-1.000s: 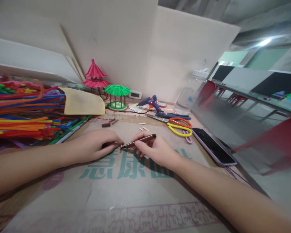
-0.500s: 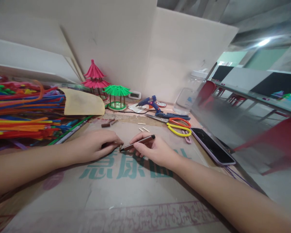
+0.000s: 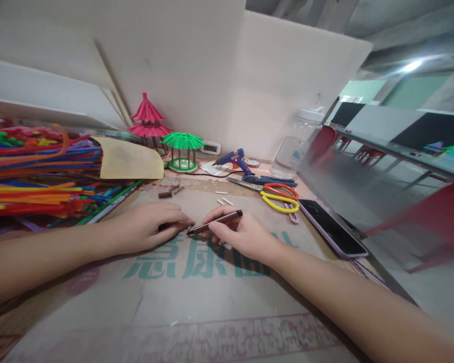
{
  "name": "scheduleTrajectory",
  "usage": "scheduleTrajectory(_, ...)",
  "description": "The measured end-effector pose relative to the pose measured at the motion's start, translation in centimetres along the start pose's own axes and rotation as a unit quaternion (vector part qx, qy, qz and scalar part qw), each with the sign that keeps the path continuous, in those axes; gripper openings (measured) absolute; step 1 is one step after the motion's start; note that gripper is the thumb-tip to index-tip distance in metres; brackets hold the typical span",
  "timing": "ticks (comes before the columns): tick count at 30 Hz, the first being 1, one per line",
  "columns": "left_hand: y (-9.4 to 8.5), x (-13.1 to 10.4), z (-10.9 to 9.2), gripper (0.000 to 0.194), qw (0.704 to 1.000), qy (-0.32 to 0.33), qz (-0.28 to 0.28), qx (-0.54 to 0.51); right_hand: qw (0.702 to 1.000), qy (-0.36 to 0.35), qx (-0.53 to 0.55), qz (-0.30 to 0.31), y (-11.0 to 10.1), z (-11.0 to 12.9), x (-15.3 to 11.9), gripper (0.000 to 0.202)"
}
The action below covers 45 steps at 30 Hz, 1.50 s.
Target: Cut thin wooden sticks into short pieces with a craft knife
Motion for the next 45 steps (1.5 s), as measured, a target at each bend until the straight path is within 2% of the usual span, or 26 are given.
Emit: scheduleTrajectory(45, -0.11, 0.05, -0.16, 0.028, 1.0, 0.012, 0.003, 0.008, 1.0, 0.003, -0.003, 0.009, 0.07, 0.13, -0.06, 0.025)
Point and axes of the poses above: each hand's wrist, its own x-axis towards the middle knuckle, its own y-axis out of the palm, z = x × y, the point moved 4 cm from there along x, towards the middle knuckle, and after that the axes turned 11 degrees about -x, right-handed, at the moved point
